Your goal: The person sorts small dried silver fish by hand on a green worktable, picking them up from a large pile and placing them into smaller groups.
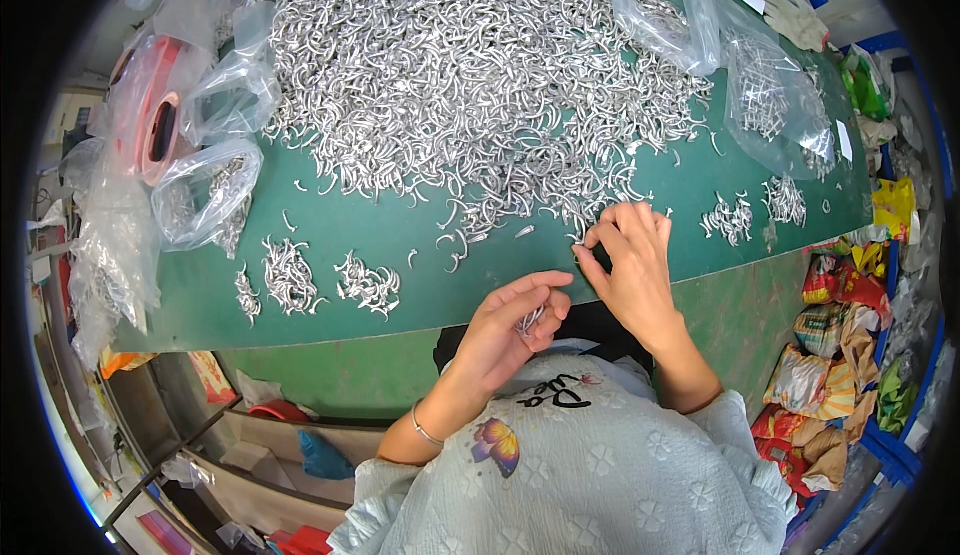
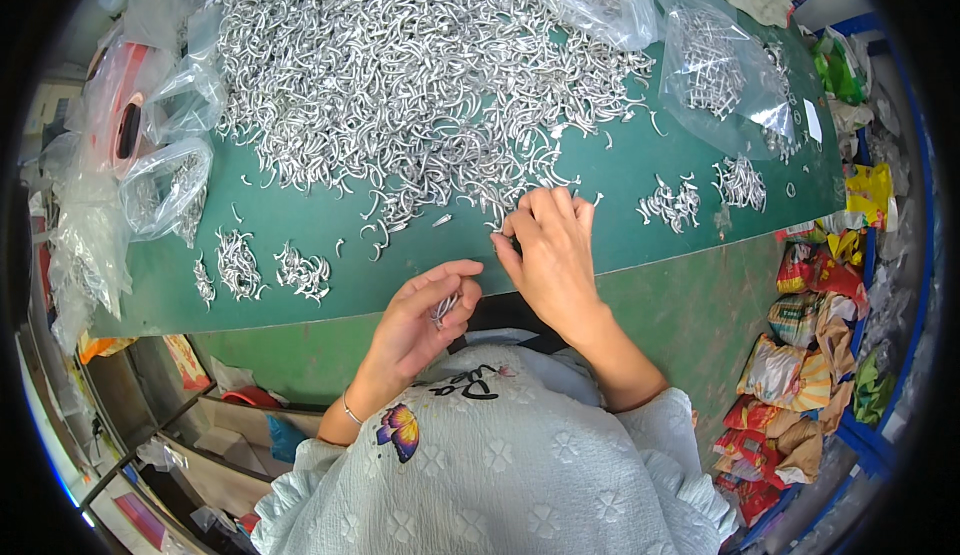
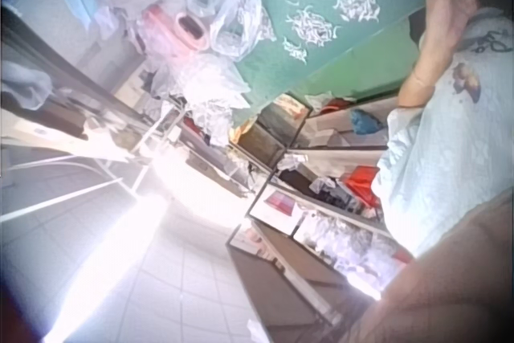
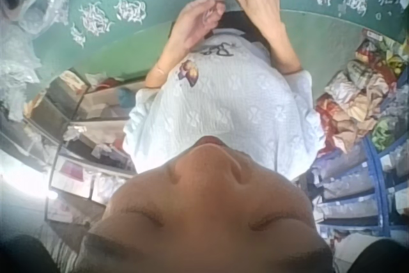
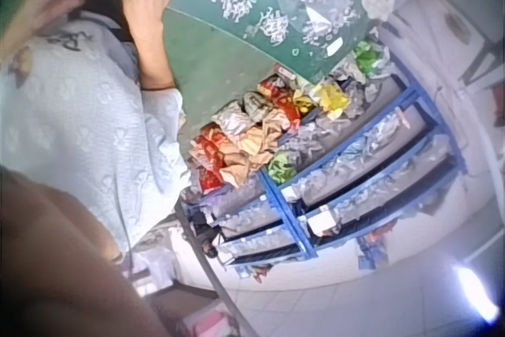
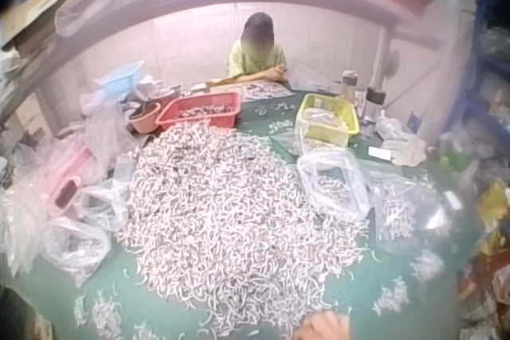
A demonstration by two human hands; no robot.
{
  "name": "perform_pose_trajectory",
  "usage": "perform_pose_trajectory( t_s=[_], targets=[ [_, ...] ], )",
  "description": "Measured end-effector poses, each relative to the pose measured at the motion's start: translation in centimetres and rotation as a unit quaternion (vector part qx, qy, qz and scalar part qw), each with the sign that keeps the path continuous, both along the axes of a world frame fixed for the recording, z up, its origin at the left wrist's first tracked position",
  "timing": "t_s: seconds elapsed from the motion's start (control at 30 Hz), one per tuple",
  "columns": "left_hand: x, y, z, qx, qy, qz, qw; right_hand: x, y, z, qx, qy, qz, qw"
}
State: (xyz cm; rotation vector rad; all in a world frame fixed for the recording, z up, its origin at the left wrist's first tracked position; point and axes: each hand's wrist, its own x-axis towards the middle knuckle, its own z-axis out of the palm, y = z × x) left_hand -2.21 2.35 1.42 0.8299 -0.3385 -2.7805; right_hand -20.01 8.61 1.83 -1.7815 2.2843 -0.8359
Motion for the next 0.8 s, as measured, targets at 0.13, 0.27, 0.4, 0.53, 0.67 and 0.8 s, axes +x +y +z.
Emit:
perform_pose_trajectory(
  t_s=[0.13,0.27,0.4,0.53,0.67,0.8],
  targets=[
    [0.3,0.1,-0.2,-0.001,-0.005,0.009,1.000,-0.7,0.3,0.5,-0.007,-0.052,0.007,0.999],
    [0.5,0.1,-0.4,-0.003,0.006,0.015,1.000,-1.8,0.4,0.6,-0.020,-0.029,-0.037,0.999],
    [0.3,0.3,-0.1,-0.008,-0.013,0.023,1.000,-1.6,0.6,1.3,-0.024,0.004,-0.061,0.998],
    [0.4,0.3,-0.4,-0.007,0.012,0.017,1.000,-0.1,0.3,0.3,0.009,0.007,-0.023,1.000],
    [0.5,0.2,-0.2,-0.010,0.013,0.021,1.000,-0.9,0.2,0.4,-0.016,-0.016,-0.013,1.000],
    [0.6,0.3,-0.5,-0.006,0.015,0.027,1.000,-1.2,0.3,1.1,-0.013,-0.021,-0.026,0.999]
  ],
)
